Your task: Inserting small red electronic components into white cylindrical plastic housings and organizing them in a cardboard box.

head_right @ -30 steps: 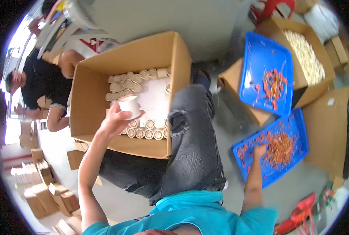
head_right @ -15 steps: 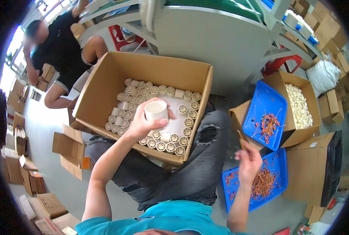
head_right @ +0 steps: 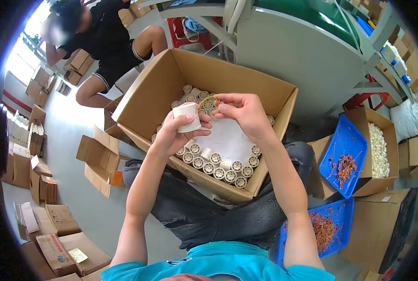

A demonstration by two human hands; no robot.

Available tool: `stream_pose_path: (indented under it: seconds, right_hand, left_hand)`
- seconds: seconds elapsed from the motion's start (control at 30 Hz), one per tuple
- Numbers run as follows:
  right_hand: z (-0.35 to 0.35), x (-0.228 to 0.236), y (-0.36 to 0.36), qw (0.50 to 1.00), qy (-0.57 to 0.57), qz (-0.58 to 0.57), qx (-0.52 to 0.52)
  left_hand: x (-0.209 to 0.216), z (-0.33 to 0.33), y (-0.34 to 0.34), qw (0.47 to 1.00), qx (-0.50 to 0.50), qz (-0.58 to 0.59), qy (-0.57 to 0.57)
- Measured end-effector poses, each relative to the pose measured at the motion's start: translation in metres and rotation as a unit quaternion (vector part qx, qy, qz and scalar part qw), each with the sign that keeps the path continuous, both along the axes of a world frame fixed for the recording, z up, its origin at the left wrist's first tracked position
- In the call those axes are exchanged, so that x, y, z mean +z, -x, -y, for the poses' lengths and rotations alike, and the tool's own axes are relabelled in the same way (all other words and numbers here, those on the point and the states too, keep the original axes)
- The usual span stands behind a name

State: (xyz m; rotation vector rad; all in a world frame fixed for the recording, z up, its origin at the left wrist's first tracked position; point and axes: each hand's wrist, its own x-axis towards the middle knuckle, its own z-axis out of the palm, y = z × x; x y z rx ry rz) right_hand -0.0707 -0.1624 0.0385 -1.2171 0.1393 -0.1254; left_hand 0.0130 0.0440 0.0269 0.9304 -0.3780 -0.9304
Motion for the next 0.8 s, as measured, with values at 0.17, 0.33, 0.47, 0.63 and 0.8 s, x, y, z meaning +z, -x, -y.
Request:
stream_pose_path:
  seconds: [0.17, 0.33, 0.47, 0.63, 0.8]
  right_hand:
    - [0.002, -0.013, 0.005, 0.996, 0.085, 0.001, -0.034]
    - [0.004, -0.016, 0.008, 0.986, 0.156, 0.035, -0.047]
    - [0.003, -0.017, 0.012, 0.985, 0.17, 0.006, -0.008]
    - [0.003, -0.019, 0.012, 0.974, 0.185, 0.044, -0.121]
    - [0.0, -0.02, 0.013, 0.98, 0.152, 0.05, -0.119]
  left_hand:
    - [0.007, -0.005, -0.001, 0.999, 0.017, 0.029, -0.011]
    - [0.017, -0.011, -0.011, 0.946, 0.01, 0.297, -0.128]
    - [0.015, 0.0, 0.002, 0.933, -0.076, 0.315, -0.159]
    - [0.012, 0.001, 0.004, 0.935, -0.113, 0.269, -0.199]
    - [0.015, -0.001, 0.0, 0.906, -0.194, 0.325, -0.188]
